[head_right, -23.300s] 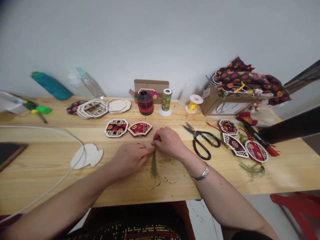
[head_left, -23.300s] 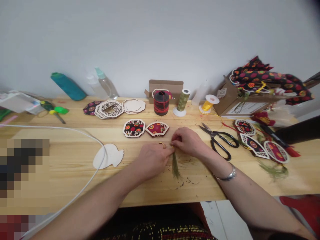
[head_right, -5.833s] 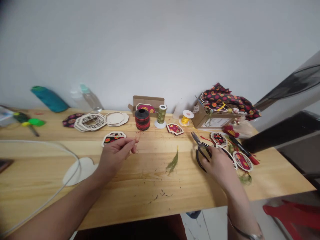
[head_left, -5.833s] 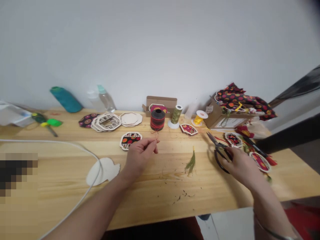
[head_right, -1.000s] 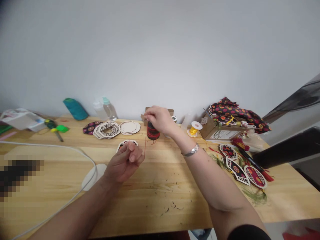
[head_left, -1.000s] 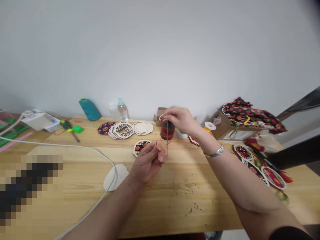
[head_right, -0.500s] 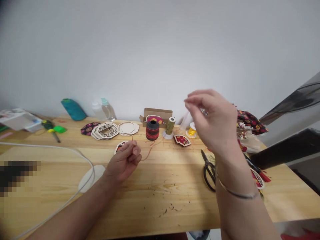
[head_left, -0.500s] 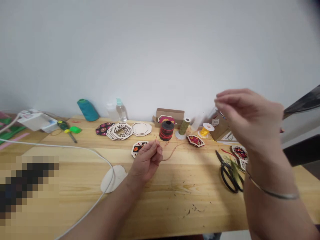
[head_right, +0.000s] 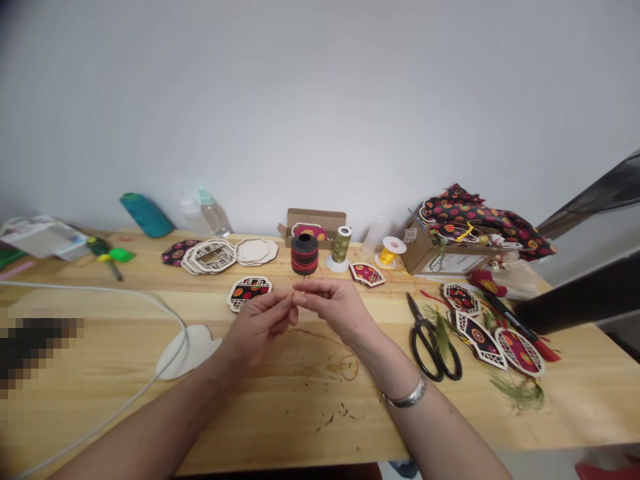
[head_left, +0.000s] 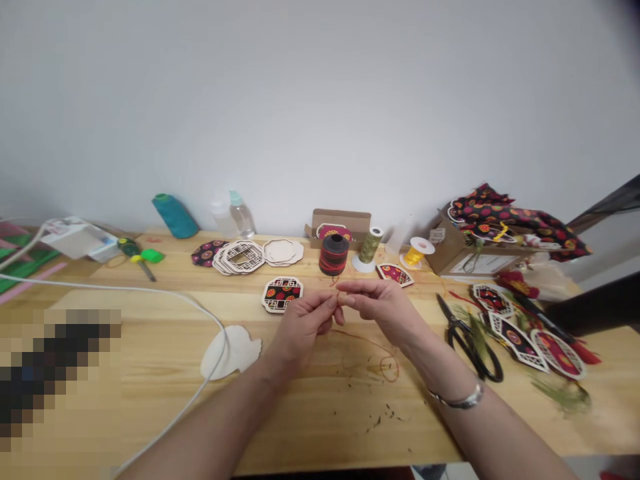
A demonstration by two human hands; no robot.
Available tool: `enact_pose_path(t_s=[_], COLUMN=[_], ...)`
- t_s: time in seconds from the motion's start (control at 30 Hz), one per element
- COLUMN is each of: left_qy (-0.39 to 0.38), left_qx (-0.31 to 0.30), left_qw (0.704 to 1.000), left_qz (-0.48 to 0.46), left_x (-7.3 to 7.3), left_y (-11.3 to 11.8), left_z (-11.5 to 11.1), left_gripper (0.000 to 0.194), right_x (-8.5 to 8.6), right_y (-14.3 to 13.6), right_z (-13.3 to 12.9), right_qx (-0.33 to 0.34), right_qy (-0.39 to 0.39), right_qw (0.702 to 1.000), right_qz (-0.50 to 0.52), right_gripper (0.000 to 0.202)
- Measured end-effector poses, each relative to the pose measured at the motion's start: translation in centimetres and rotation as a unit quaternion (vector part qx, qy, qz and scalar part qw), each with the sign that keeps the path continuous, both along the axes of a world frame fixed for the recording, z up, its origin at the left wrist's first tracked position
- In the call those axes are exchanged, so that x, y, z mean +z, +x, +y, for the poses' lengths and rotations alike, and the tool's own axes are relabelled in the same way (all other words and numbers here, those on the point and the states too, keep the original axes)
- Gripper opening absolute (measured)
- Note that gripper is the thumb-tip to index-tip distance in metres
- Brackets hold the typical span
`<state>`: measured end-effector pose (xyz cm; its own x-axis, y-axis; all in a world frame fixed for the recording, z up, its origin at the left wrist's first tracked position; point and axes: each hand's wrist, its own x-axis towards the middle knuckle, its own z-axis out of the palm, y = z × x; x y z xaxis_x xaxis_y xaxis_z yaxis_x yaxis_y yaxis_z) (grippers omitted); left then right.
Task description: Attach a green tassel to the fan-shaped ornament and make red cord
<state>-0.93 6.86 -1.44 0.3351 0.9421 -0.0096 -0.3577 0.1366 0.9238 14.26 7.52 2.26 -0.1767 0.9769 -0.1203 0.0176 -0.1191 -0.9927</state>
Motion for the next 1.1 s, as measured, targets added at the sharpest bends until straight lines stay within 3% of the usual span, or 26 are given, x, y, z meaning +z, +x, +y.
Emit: enact_pose_path(t_s=[0.13, 0.23, 0.47, 0.57, 0.67, 0.7, 0.73, 0.8, 0.83, 0.9, 0.97, 1.1], left_qy=[0.013, 0.027, 0.126, 0.207, 0.269, 0.25, 0.206, 0.066, -0.005, -0.118, -0.187, -0.256], left_qx=[-0.02, -0.028, -0.004, 0.055, 0.198, 0.218, 0.189, 0.073, 0.006, -0.097, -0.154, -0.135], left_qw=[0.998, 0.994, 0.961, 0.929, 0.884, 0.889, 0.915, 0.972, 0.986, 0.985, 0.97, 0.955], left_qz=[0.059, 0.105, 0.245, 0.302, 0.327, 0.315, 0.291, 0.214, 0.167, 0.079, 0.015, -0.065], left_x=[-0.1, -0.1, 0.1, -0.2, -0.3, -0.2, -0.1, 0.1, 0.2, 0.4, 0.4, 0.2], left_y=[0.0, 0.0, 0.1, 0.1, 0.1, 0.1, 0.1, 0.2, 0.2, 0.3, 0.3, 0.3], left_z=[-0.1, -0.2, -0.3, -0.3, -0.3, -0.4, -0.5, -0.7, -0.8, -0.9, -0.8, -0.5], left_gripper=[0.03, 0.03, 0.024, 0.02, 0.027, 0.028, 0.025, 0.024, 0.026, 0.031, 0.036, 0.032], right_x=[-0.2, -0.3, -0.5, -0.4, -0.3, -0.2, -0.3, -0.4, -0.5, -0.8, -1.1, -1.6], right_y=[-0.3, -0.3, 1.8, 3.6, 4.8, 5.0, 5.0, 4.7, 4.3, 3.5, 2.6, 1.2], right_z=[-0.4, -0.5, 0.2, 0.8, 1.1, 1.1, 1.1, 1.1, 1.0, 0.7, 0.2, -1.2], right_qx=[0.015, 0.021, -0.12, -0.186, -0.241, -0.25, -0.252, -0.235, -0.22, -0.176, -0.126, 0.004], right_qy=[0.005, 0.045, 0.155, 0.195, 0.235, 0.245, 0.257, 0.284, 0.302, 0.35, 0.405, 0.5], right_qw=[0.998, 0.998, 0.979, 0.962, 0.941, 0.936, 0.932, 0.927, 0.924, 0.911, 0.885, 0.819], right_qz=[0.057, 0.038, -0.054, -0.038, -0.04, -0.045, -0.052, -0.071, -0.087, -0.131, -0.19, -0.281], right_gripper=[0.011, 0.012, 0.013, 0.012, 0.011, 0.011, 0.01, 0.008, 0.008, 0.009, 0.009, 0.009])
